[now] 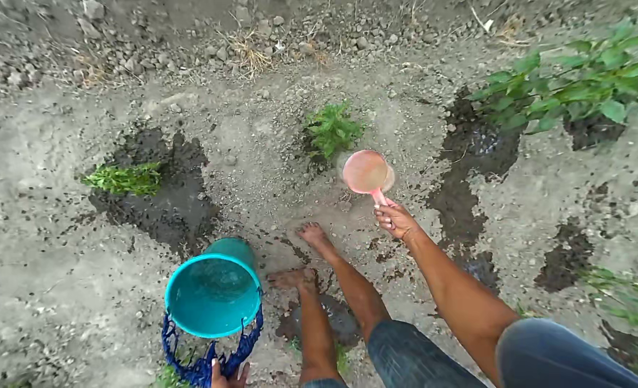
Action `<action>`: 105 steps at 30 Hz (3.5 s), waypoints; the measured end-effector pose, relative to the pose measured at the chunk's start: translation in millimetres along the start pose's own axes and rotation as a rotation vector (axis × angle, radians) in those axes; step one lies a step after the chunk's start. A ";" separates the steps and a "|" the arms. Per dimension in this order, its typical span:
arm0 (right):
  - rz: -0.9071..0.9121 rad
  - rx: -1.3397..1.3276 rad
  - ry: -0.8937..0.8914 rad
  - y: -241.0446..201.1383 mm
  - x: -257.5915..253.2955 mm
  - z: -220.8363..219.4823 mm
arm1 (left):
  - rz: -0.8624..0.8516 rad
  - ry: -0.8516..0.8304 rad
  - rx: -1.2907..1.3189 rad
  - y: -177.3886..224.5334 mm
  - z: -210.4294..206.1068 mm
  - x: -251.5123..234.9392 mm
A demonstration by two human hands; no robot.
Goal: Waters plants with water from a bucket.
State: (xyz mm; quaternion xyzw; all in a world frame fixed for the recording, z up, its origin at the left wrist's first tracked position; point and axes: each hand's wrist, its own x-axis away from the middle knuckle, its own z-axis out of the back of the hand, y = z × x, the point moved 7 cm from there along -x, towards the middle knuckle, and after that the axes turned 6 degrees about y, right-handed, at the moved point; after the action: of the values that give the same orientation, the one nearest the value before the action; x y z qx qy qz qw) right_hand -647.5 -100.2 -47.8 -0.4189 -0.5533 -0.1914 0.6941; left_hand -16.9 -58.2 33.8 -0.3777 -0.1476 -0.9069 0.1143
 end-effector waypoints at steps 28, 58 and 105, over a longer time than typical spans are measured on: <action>0.053 0.257 0.422 1.5 26.7 28.6 | 0.016 0.033 0.071 -3.8 -3.4 -1.2; 0.415 2.837 -0.875 367.5 78.3 -443.6 | 0.195 -0.277 0.779 -18.8 13.0 -52.6; 0.467 2.313 -1.263 637.9 309.4 -598.1 | 0.431 -0.544 1.171 -45.9 -20.2 -104.1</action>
State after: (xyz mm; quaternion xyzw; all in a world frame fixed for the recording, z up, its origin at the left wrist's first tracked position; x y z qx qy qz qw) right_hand 278.4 -146.3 -18.2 0.3054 -0.5360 0.7313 0.2908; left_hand 27.0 -12.7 -62.8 -0.4893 -0.5593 -0.5071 0.4366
